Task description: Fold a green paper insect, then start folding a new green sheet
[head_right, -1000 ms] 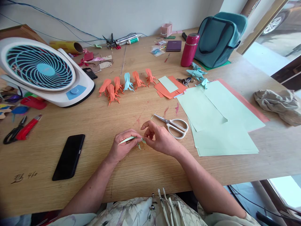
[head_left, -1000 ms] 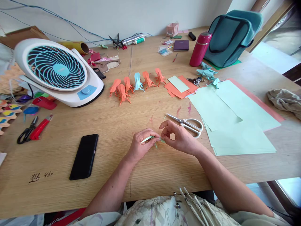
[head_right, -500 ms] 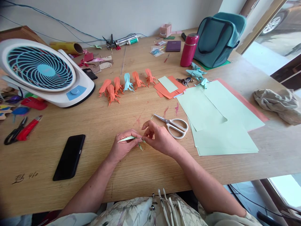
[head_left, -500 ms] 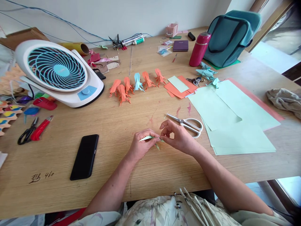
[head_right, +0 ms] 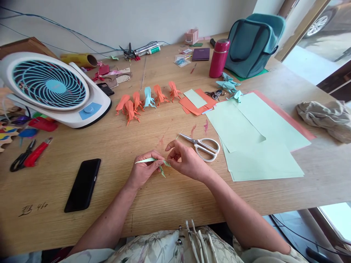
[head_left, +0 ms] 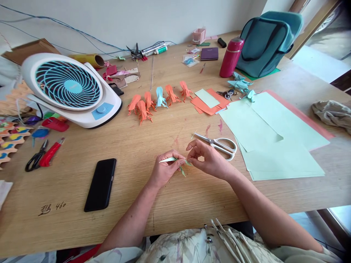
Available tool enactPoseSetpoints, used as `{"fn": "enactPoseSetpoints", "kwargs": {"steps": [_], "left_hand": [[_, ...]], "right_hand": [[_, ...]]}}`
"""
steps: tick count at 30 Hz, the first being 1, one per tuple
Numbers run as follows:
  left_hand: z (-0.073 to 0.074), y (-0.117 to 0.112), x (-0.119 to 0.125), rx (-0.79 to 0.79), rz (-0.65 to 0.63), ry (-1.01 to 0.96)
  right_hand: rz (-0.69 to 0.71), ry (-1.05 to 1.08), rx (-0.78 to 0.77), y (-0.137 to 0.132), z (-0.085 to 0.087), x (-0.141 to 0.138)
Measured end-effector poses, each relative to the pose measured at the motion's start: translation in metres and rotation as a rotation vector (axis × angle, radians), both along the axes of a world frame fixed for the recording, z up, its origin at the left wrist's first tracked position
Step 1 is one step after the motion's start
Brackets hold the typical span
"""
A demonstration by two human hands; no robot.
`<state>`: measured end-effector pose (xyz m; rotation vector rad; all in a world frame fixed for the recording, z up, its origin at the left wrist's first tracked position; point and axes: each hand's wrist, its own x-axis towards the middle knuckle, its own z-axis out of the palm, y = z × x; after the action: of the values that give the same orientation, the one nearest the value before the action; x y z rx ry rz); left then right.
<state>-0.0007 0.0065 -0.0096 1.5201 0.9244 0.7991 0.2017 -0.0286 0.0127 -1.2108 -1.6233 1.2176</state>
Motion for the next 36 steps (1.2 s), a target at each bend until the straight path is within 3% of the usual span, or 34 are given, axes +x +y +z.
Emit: {"fn": "enactPoseSetpoints", "kwargs": {"steps": [4, 11, 23, 36], "left_hand": [[0.001, 0.000, 0.000, 0.011, 0.010, -0.018], [0.003, -0.002, 0.002, -0.022, 0.014, -0.070], [0.006, -0.003, 0.005, -0.036, 0.014, -0.055], [0.006, -0.004, 0.004, -0.065, -0.059, -0.120]], "right_hand": [[0.053, 0.058, -0.039, 0.001, 0.000, 0.001], [0.028, 0.130, -0.058, 0.002, 0.000, -0.001], [-0.020, 0.047, 0.015, -0.001, 0.001, -0.004], [0.104, 0.349, -0.207, 0.004, -0.013, -0.005]]}}
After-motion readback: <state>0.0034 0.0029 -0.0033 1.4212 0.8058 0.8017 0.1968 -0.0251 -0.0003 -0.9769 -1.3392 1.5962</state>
